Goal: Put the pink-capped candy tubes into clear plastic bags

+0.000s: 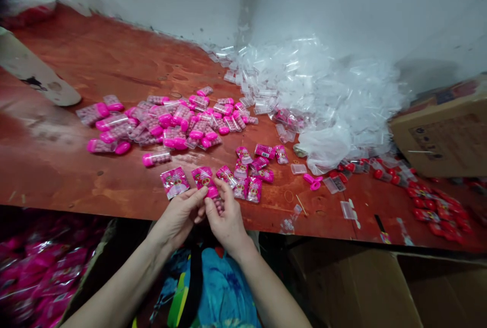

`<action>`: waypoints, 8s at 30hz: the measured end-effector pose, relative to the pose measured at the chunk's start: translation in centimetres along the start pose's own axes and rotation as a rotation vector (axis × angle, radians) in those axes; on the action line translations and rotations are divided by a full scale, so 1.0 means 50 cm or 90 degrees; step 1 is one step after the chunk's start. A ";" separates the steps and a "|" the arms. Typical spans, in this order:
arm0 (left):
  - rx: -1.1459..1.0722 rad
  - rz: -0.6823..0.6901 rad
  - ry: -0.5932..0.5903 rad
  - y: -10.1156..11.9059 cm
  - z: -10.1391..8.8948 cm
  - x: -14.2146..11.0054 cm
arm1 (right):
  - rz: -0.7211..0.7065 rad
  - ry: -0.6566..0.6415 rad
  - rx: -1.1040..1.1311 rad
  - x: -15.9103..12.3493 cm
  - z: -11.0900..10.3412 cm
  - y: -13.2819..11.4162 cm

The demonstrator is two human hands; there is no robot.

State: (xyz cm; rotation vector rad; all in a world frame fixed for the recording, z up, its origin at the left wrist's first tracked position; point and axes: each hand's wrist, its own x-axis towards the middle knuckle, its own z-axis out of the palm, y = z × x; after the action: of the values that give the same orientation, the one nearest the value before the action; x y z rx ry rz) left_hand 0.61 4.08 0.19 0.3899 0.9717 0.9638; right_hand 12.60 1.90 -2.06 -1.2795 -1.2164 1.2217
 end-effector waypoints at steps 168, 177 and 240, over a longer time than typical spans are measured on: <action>0.107 0.064 0.029 0.032 -0.028 -0.003 | 0.169 -0.184 0.262 0.065 0.026 -0.024; 0.224 0.030 -0.070 0.007 -0.015 0.014 | 0.166 -0.154 0.184 0.069 -0.017 0.000; 0.087 0.140 0.239 0.097 -0.098 0.030 | -0.034 -0.048 -0.104 0.133 0.056 0.009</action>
State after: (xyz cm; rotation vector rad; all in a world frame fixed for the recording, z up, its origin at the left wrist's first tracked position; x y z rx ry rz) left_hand -5.62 7.37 0.02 0.4455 1.3607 1.2002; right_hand 9.86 8.54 -2.94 -1.3194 -1.4199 1.1594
